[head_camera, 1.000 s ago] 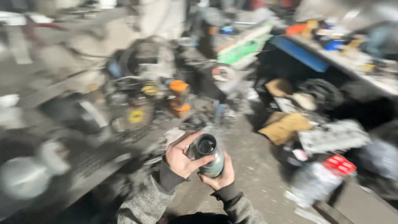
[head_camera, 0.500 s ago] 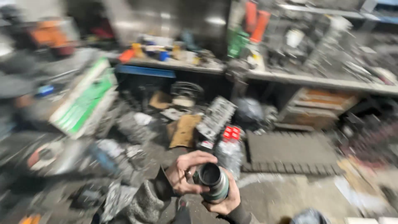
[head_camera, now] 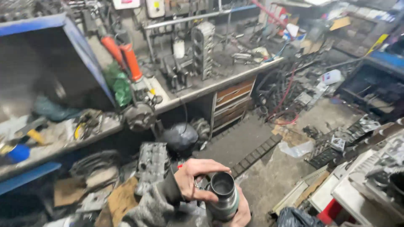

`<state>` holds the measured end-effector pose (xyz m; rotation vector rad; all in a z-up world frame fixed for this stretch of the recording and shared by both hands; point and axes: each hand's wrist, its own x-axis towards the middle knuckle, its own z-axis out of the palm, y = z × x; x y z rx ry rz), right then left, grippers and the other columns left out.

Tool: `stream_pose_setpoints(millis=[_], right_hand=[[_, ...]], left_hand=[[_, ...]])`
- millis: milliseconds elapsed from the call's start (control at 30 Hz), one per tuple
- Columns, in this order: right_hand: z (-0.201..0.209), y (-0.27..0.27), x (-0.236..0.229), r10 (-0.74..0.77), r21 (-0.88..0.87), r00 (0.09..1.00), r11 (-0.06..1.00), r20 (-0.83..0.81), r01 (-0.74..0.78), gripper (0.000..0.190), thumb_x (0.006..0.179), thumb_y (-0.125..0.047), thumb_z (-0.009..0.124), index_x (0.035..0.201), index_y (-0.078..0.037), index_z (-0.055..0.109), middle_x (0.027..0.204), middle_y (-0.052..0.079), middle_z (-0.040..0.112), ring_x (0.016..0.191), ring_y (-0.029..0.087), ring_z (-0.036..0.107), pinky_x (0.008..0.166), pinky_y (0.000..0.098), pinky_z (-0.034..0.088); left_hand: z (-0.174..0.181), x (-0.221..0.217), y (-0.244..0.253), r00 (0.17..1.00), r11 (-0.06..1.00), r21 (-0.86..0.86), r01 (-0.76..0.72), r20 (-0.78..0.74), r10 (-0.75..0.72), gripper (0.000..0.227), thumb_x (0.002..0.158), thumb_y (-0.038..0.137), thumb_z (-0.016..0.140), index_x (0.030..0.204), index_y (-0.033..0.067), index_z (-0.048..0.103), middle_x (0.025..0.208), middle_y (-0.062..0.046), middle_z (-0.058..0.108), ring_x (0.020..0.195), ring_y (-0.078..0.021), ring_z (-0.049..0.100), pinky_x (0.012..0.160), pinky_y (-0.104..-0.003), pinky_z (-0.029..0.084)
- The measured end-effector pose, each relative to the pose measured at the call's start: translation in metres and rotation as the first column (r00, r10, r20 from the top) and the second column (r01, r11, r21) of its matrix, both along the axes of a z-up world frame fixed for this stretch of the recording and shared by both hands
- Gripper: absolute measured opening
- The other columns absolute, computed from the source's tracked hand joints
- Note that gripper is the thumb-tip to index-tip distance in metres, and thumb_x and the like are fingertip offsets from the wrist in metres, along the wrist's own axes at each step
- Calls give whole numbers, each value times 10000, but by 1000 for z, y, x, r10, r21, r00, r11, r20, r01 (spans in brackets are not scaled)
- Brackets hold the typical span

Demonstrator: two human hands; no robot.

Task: The person works on a metal engine component at a cluttered workbench, repositioning it and using a screwdriver on it, then moves to a bench area to handle small parts. Afterwards the person pours hot water from a kettle into a cup and stirs food in the cup with a spoon.

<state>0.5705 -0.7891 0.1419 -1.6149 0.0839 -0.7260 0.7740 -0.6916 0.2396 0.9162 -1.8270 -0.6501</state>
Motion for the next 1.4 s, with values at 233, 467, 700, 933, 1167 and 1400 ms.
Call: stream_pose_setpoints(millis=[233, 467, 700, 933, 1167, 1400], right_hand=[[-53, -103, 39, -432, 135, 902, 893, -3, 429, 666, 737, -162, 881, 1339, 7, 653, 1222, 145, 734, 1125, 259, 784, 1018, 403, 606], [-88, -316, 45, 138, 112, 982, 986, -127, -124, 1111, 506, -176, 997, 1447, 13, 436, 1414, 157, 606, 1290, 262, 628, 1099, 419, 472], [-70, -491, 83, 221, 174, 971, 964, -92, -202, 1190, 539, -214, 1009, 1516, 28, 374, 1528, 184, 530, 1394, 265, 549, 1169, 419, 413], [-43, -655, 150, 279, 52, 928, 960, -245, -275, 1184, 582, -232, 997, 1537, 39, 351, 1539, 151, 515, 1398, 240, 521, 1171, 401, 401], [73, -801, 196, 256, -347, 807, 804, -531, -483, 1283, 612, -335, 1025, 1598, -8, 272, 1591, 237, 454, 1408, 309, 540, 1152, 415, 403], [192, -876, 288, 131, -721, 765, 265, -631, -640, 753, 784, -199, 823, 1469, -116, 521, 1381, 174, 546, 1168, 370, 629, 926, 408, 541]], left_hand=[[-32, 28, -140, 964, 958, 124, -257, -38, 264, 580, 732, 331, 924, 1206, 46, 746, 1157, -117, 774, 1080, -247, 785, 968, -348, 614], [-63, 82, -301, 998, 989, 136, 56, -32, -52, 934, 671, 477, 927, 1443, 49, 622, 1385, -134, 698, 1269, -264, 707, 1113, -352, 551], [-113, 99, -412, 914, 850, 338, -404, 130, 383, 707, 589, 481, 967, 1132, 74, 768, 988, -90, 765, 907, -207, 744, 796, -344, 581], [-151, 139, -557, 853, 800, 359, -481, -19, 522, 523, 632, 389, 993, 728, 18, 636, 614, -100, 557, 549, -234, 546, 533, -367, 435], [-154, 188, -672, 665, 667, 99, -738, -61, 745, 482, 552, 352, 1009, 677, 46, 658, 590, -109, 554, 513, -260, 567, 496, -371, 421], [-176, 231, -773, 638, 660, 167, -732, -173, 751, 490, 558, 354, 992, 851, 52, 741, 742, -96, 714, 627, -249, 720, 575, -352, 573]])
